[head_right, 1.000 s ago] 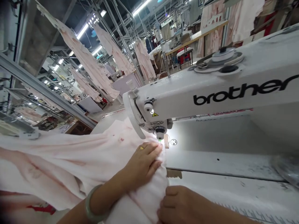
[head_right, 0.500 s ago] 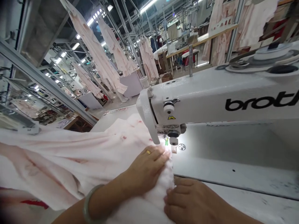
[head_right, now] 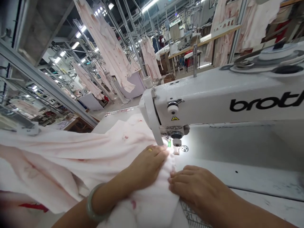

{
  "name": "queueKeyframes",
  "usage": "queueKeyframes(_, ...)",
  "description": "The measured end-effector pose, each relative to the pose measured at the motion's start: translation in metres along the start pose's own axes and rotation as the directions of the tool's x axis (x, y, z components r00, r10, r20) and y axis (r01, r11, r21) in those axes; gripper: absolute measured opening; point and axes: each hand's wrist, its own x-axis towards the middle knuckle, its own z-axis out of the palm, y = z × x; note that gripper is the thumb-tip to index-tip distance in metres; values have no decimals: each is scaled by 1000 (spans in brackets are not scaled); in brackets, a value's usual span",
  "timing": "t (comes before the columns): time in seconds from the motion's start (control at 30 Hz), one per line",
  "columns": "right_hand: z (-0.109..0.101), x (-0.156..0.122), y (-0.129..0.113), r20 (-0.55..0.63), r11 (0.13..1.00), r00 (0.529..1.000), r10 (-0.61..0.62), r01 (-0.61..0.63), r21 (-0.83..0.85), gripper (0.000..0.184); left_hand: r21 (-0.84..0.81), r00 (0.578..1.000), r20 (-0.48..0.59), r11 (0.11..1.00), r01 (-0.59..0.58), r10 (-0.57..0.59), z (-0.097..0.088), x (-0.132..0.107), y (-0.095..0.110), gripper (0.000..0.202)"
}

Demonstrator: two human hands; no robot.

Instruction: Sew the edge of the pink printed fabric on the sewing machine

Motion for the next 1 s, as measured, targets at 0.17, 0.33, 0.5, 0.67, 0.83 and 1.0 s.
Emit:
queueKeyframes(0.17, -7, 4, 6, 26, 1000, 1000, 18, -18, -12, 35, -71, 998, 34, 996, 47, -44, -3, 16, -12, 26)
queueKeyframes(0.33, -5, 5, 14, -11, 997, 1000, 8, -9, -83, 38, -30, 993, 86, 996, 86, -83, -12, 21, -16, 33)
queueKeyframes(0.5, 0, 4, 19, -8, 993, 999, -50, 49, -104, 39, 94, 987, 49, 985, 148, -153, -21, 13, -2, 29)
queueKeyframes(0.67, -2, 6, 15, -29, 984, 996, -88, 83, -155, 47, 105, 990, 76, 989, 109, -117, -16, -2, 14, 41)
queueKeyframes(0.83, -4, 7, 15, 85, 994, 996, -7, 16, -104, 39, 82, 996, 26, 993, 84, -86, -2, -5, 7, 47)
queueKeyframes(1.0, 7, 4, 22, 118, 992, 989, 89, -77, -98, 35, 43, 999, -40, 999, 24, -22, 3, 3, -11, 41)
